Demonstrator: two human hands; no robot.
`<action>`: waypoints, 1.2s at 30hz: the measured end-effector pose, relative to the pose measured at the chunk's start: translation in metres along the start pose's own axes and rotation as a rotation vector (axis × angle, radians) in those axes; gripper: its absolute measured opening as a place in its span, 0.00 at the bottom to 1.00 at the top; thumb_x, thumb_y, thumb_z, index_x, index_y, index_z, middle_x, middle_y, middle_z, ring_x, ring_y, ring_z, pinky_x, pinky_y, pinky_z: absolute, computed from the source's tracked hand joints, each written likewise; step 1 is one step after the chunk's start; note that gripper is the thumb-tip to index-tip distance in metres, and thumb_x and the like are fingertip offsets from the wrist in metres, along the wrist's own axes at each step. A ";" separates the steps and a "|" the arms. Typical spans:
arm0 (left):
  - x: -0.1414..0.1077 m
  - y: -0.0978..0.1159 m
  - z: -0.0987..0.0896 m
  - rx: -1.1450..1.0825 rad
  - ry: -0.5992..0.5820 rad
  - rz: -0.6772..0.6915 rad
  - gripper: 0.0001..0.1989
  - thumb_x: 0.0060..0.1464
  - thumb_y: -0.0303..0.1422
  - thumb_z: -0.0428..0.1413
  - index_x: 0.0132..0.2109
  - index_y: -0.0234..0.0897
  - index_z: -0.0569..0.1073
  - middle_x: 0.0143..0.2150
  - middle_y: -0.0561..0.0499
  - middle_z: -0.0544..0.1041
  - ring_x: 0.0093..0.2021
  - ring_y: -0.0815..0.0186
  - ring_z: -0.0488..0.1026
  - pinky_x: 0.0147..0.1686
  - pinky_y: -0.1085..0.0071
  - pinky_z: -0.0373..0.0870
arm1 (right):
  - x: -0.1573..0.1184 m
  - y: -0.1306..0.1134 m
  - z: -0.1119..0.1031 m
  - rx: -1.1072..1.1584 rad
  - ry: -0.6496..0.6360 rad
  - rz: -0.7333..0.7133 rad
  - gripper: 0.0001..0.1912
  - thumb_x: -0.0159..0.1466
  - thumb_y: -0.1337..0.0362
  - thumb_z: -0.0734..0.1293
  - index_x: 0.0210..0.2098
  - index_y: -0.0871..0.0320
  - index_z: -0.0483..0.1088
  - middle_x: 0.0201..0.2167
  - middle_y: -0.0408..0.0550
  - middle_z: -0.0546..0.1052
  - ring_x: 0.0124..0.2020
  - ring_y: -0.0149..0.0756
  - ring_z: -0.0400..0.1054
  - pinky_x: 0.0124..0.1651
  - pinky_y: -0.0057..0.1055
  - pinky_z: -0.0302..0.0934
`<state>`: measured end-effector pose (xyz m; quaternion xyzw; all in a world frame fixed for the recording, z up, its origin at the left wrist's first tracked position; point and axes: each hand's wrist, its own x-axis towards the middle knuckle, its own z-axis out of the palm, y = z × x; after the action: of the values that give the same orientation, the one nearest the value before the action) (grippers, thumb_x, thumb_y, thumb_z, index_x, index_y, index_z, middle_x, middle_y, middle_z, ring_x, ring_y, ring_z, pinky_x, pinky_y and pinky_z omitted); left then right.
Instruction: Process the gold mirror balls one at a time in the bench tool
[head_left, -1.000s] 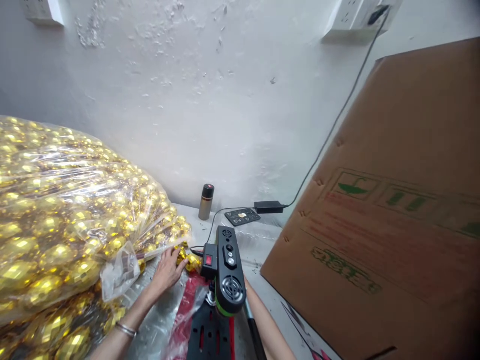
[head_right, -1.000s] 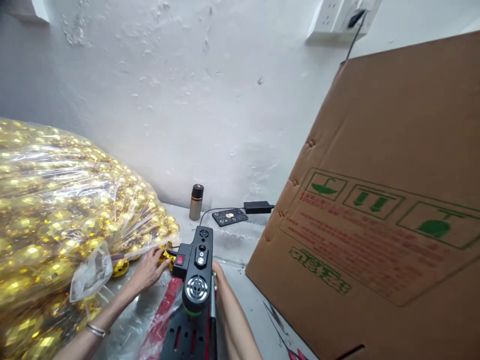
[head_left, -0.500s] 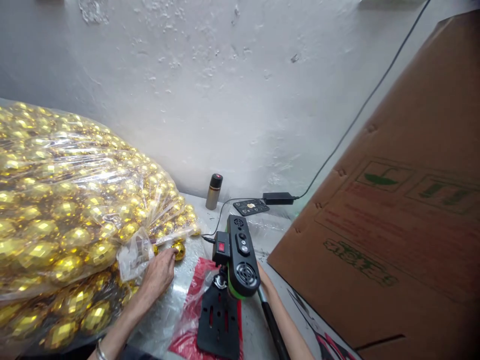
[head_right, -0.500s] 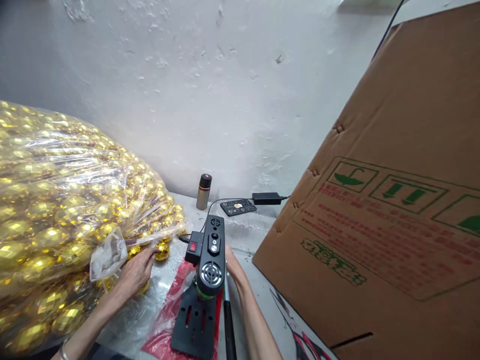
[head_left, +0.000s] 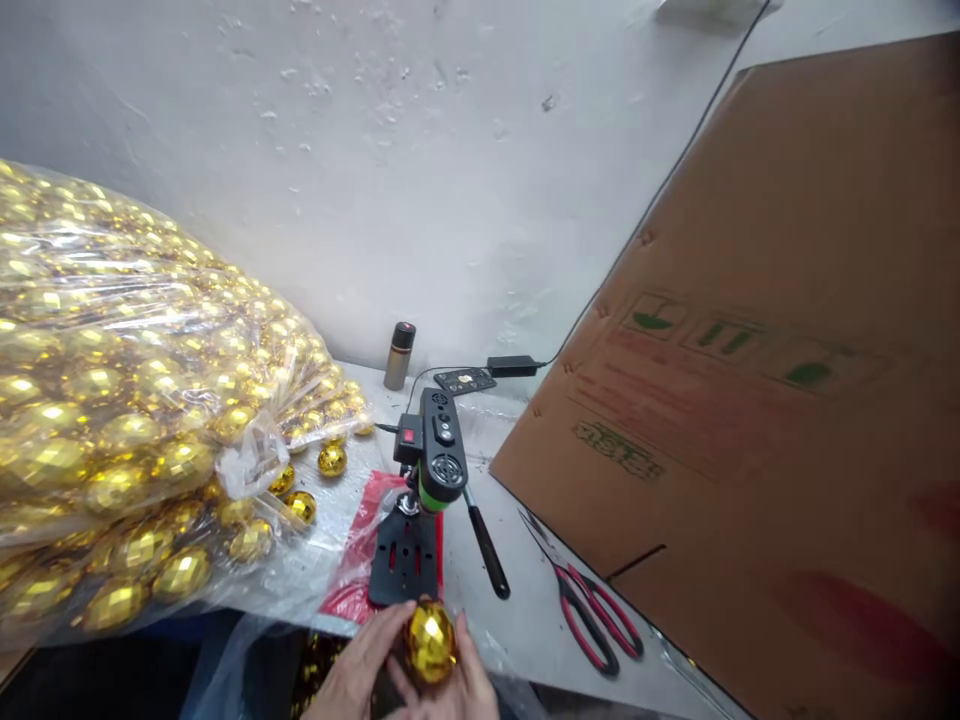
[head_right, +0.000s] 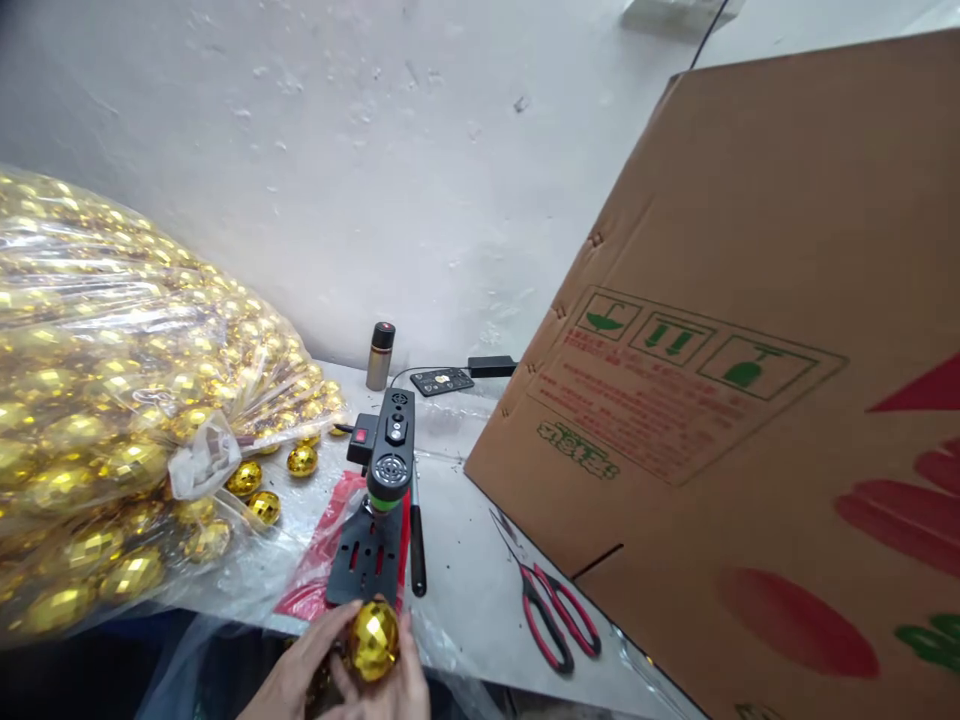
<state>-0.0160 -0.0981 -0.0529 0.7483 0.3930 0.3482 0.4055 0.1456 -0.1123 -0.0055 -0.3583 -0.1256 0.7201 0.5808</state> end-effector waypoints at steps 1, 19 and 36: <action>-0.001 0.006 -0.005 -0.015 0.018 -0.034 0.38 0.56 0.57 0.58 0.69 0.48 0.66 0.68 0.41 0.71 0.66 0.48 0.71 0.65 0.55 0.69 | 0.000 0.006 0.004 0.011 0.002 0.022 0.23 0.55 0.43 0.76 0.39 0.54 0.81 0.38 0.53 0.84 0.44 0.49 0.79 0.43 0.46 0.74; 0.026 0.048 -0.029 -0.343 0.303 -0.352 0.34 0.50 0.56 0.62 0.56 0.39 0.75 0.58 0.39 0.78 0.58 0.47 0.75 0.61 0.54 0.72 | -0.003 0.011 0.024 -0.423 0.084 -0.059 0.40 0.56 0.37 0.73 0.58 0.56 0.73 0.44 0.52 0.83 0.38 0.42 0.80 0.35 0.37 0.75; 0.062 0.061 -0.048 -0.929 0.237 -0.613 0.31 0.44 0.48 0.71 0.52 0.37 0.77 0.43 0.44 0.85 0.41 0.54 0.84 0.45 0.59 0.81 | 0.015 -0.013 0.025 -0.509 0.108 -0.278 0.35 0.50 0.38 0.77 0.49 0.55 0.82 0.51 0.55 0.82 0.46 0.48 0.79 0.45 0.38 0.75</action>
<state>-0.0099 -0.0506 0.0343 0.2989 0.4405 0.4325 0.7277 0.1379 -0.0891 0.0143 -0.5098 -0.3190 0.5587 0.5711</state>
